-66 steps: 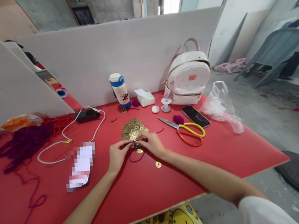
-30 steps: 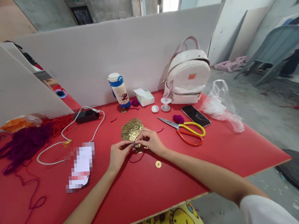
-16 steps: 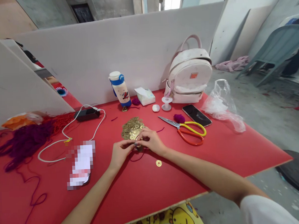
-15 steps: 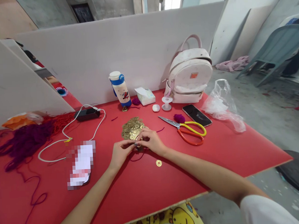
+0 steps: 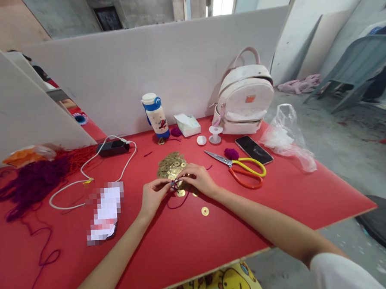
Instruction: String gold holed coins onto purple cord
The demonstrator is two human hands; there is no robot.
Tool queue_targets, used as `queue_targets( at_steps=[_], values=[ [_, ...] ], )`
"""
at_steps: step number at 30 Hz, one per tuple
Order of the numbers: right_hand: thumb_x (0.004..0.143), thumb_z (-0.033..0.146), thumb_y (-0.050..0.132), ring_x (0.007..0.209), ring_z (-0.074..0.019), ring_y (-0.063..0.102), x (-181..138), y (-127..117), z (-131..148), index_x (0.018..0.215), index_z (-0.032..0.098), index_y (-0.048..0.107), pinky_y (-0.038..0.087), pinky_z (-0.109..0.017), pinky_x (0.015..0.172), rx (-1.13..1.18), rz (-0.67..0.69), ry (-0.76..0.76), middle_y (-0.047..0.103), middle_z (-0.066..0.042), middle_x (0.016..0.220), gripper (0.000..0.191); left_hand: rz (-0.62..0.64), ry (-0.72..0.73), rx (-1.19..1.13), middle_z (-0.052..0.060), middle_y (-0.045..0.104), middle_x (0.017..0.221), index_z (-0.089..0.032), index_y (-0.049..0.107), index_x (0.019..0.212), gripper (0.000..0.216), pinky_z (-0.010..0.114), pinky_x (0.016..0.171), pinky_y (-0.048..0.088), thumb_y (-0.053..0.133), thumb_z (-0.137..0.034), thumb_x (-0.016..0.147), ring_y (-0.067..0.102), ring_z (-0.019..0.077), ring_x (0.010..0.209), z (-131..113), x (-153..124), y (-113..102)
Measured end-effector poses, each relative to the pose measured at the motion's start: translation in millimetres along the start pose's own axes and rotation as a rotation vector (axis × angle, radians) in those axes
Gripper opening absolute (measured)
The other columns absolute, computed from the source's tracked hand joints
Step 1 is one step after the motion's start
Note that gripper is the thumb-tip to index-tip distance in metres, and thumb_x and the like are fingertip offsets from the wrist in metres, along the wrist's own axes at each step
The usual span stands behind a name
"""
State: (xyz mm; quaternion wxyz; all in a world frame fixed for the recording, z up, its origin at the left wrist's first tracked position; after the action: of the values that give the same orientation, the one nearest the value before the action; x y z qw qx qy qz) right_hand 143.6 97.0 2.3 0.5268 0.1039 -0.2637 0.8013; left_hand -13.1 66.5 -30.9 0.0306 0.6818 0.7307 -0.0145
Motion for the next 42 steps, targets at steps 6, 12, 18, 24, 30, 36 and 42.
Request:
queue_targets(
  at_steps=[6, 12, 18, 24, 30, 36, 42],
  values=[
    [0.088, 0.026, 0.064, 0.079, -0.0183, 0.062, 2, -8, -3, 0.086, 0.022, 0.074, 0.047, -0.03, 0.073, -0.115, -0.025, -0.012, 0.072, -0.004, 0.083, 0.011, -0.002, 0.007, 0.015, 0.003, 0.071, 0.06, -0.014, 0.074, 0.077, 0.016, 0.027, 0.054, 0.057, 0.075, -0.027, 0.068, 0.067, 0.017, 0.052, 4, 2, -2],
    [0.088, 0.029, 0.064, 0.072, -0.0161, 0.058, 2, -7, -8, 0.081, 0.021, 0.071, 0.044, -0.028, 0.068, -0.19, -0.024, 0.035, 0.069, -0.003, 0.079, 0.012, -0.012, 0.01, 0.016, 0.003, 0.071, 0.061, -0.015, 0.075, 0.077, 0.015, 0.027, 0.055, 0.057, 0.075, -0.026, 0.067, 0.067, 0.017, 0.052, 3, 1, -3],
    [0.091, 0.031, 0.061, 0.072, -0.0153, 0.058, 1, -11, -10, 0.085, 0.02, 0.069, 0.042, -0.026, 0.067, -0.319, -0.048, 0.053, 0.067, -0.003, 0.08, 0.015, -0.226, 0.085, 0.05, 0.004, 0.073, 0.068, -0.016, 0.076, 0.079, 0.016, 0.027, 0.06, 0.058, 0.074, -0.027, 0.068, 0.069, 0.0178, 0.06, -5, 1, -27],
    [0.093, 0.035, 0.057, 0.076, -0.0168, 0.059, -2, 2, 4, 0.085, 0.021, 0.068, 0.042, -0.026, 0.067, -0.472, 0.051, -0.089, 0.068, -0.004, 0.081, 0.019, -0.243, 0.243, 0.219, 0.005, 0.075, 0.08, -0.018, 0.077, 0.081, 0.014, 0.028, 0.066, 0.057, 0.071, -0.028, 0.073, 0.07, 0.0182, 0.068, -23, -5, -27],
    [0.094, 0.035, 0.055, 0.078, -0.0166, 0.06, -6, 13, 21, 0.089, 0.021, 0.067, 0.044, -0.026, 0.068, -0.501, 0.067, -0.211, 0.069, -0.005, 0.083, 0.02, -0.099, 0.236, 0.312, 0.005, 0.076, 0.082, -0.02, 0.078, 0.08, 0.011, 0.031, 0.076, 0.056, 0.071, -0.026, 0.074, 0.071, 0.0206, 0.076, -21, -8, -8],
    [0.095, 0.037, 0.053, 0.078, -0.0166, 0.06, -6, 10, 20, 0.088, 0.021, 0.067, 0.045, -0.026, 0.068, -0.486, 0.034, -0.213, 0.069, -0.005, 0.083, 0.022, -0.059, 0.075, 0.169, 0.006, 0.076, 0.075, -0.017, 0.077, 0.081, 0.017, 0.031, 0.065, 0.058, 0.072, -0.029, 0.07, 0.071, 0.0203, 0.062, -3, -2, -8],
    [0.095, 0.036, 0.054, 0.079, -0.0168, 0.061, -6, 9, 19, 0.089, 0.02, 0.067, 0.045, -0.027, 0.069, -0.445, 0.041, -0.205, 0.069, -0.005, 0.084, 0.022, -0.022, 0.03, 0.138, 0.006, 0.075, 0.068, -0.016, 0.077, 0.077, 0.017, 0.028, 0.061, 0.057, 0.075, -0.029, 0.066, 0.07, 0.0194, 0.058, 0, -2, -2]
  ],
)
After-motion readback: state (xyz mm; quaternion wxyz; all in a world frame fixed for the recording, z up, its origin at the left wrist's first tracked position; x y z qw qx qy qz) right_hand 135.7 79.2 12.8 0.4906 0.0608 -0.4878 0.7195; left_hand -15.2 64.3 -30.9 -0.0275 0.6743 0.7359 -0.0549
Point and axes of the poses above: each hand's wrist, its own x-axis towards the middle knuckle, its own y-axis out of the palm, z = x × y, the point moved 8 cm from there along x, towards the middle knuckle
